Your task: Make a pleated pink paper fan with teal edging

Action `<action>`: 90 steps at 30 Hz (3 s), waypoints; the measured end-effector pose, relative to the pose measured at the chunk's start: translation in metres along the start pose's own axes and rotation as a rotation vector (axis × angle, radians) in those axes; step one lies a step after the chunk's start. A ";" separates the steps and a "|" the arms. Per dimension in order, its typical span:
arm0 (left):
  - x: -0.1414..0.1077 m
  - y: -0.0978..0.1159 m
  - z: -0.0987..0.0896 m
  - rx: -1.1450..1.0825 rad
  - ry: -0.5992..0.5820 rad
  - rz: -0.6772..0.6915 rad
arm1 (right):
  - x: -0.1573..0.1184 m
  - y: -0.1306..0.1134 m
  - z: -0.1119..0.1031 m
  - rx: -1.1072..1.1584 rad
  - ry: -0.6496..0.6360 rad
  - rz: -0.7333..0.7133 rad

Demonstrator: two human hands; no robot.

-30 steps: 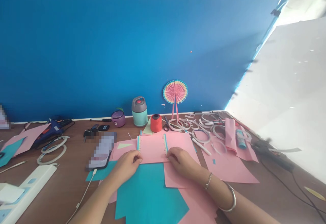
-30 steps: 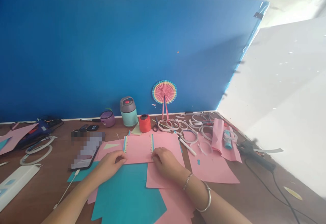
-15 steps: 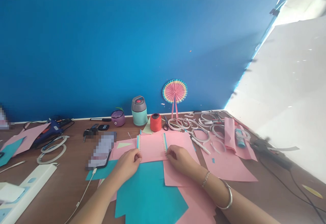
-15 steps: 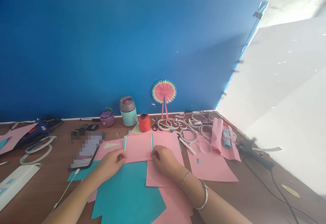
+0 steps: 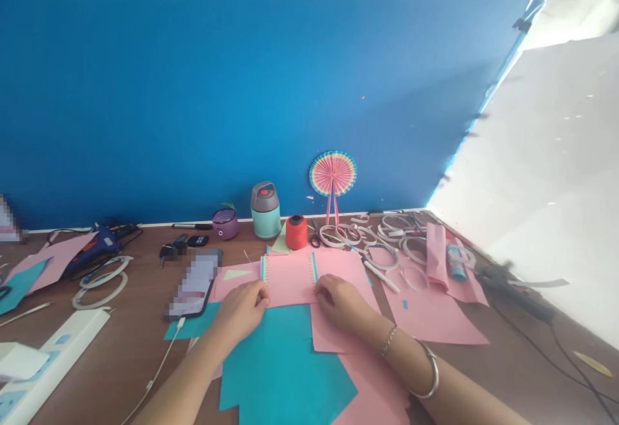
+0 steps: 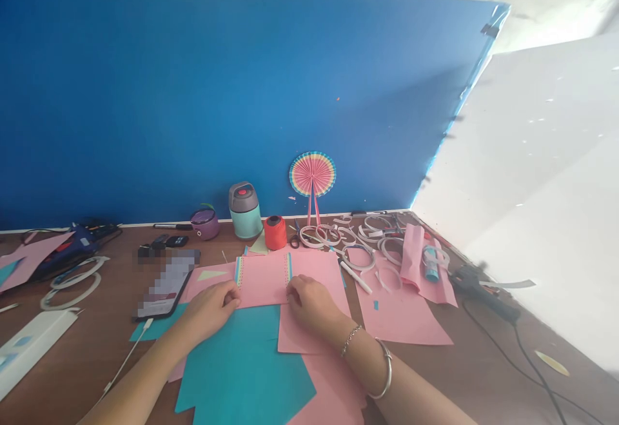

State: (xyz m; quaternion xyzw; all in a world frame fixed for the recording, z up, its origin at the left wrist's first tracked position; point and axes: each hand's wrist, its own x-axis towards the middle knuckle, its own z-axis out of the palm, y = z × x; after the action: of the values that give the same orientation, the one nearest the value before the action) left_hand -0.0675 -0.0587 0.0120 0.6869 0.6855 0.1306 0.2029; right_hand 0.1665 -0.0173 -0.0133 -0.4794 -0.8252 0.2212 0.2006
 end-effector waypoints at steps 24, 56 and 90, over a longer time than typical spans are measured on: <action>0.002 -0.027 -0.006 0.130 0.041 0.388 | -0.003 0.003 -0.011 -0.434 -0.019 -0.482; -0.007 0.013 0.024 0.205 0.575 0.429 | -0.021 -0.014 -0.008 -0.391 0.486 -0.646; -0.001 0.001 0.007 -0.253 0.032 0.155 | -0.004 0.018 -0.016 0.116 -0.005 -0.207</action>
State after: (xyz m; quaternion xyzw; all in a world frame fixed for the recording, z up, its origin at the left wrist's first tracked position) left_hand -0.0637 -0.0606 0.0058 0.7045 0.6118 0.2419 0.2662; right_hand 0.1900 -0.0098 -0.0104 -0.3786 -0.8566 0.2479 0.2480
